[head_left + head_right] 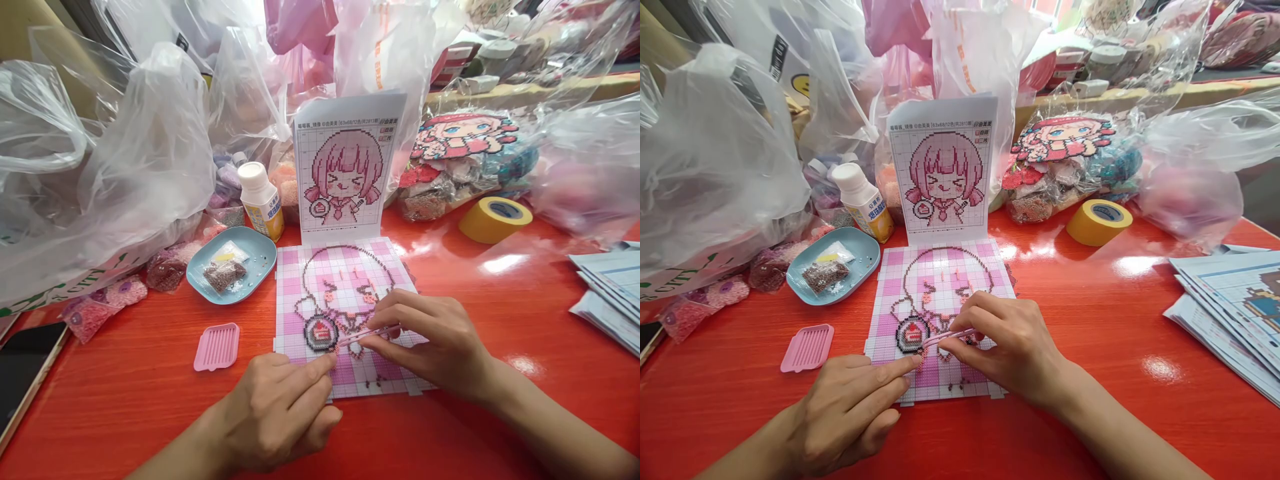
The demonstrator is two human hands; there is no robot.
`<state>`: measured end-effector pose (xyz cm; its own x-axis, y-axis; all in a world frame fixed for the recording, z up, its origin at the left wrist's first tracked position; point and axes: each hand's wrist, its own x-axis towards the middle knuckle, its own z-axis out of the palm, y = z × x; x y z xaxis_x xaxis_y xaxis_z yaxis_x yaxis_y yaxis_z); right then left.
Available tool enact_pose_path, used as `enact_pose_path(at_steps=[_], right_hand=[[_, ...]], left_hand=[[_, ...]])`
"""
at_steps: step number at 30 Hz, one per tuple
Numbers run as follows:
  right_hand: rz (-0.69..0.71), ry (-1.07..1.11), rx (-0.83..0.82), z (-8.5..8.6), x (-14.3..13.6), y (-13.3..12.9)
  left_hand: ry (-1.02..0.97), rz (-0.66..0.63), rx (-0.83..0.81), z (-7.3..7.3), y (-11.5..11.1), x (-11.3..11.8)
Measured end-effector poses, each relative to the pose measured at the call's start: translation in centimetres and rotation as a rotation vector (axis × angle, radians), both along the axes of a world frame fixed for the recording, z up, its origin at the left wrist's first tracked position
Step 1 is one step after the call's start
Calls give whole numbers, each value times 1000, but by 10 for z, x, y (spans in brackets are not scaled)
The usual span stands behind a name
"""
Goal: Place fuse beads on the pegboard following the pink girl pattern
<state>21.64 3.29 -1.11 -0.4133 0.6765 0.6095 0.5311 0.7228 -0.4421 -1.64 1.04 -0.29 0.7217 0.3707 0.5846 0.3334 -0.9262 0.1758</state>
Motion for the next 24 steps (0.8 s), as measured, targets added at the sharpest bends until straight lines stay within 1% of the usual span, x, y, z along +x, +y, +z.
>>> enact_pose_path(at_steps=[8,11,17,20,24], right_hand=[[21,-37,-23,2,4,2],[47,-51,-101,6,11,3],[211,-117,-299,15,27,5],[232,-182,-360,17,30,4],[240,-224,-395,17,29,3]], left_hand=[[8,1,-4,1,1,-1],[19,-4,-3,2,1,-1],[9,-10,12,2,1,0],[21,-6,12,1,0,0],[10,2,28,1,0,1]])
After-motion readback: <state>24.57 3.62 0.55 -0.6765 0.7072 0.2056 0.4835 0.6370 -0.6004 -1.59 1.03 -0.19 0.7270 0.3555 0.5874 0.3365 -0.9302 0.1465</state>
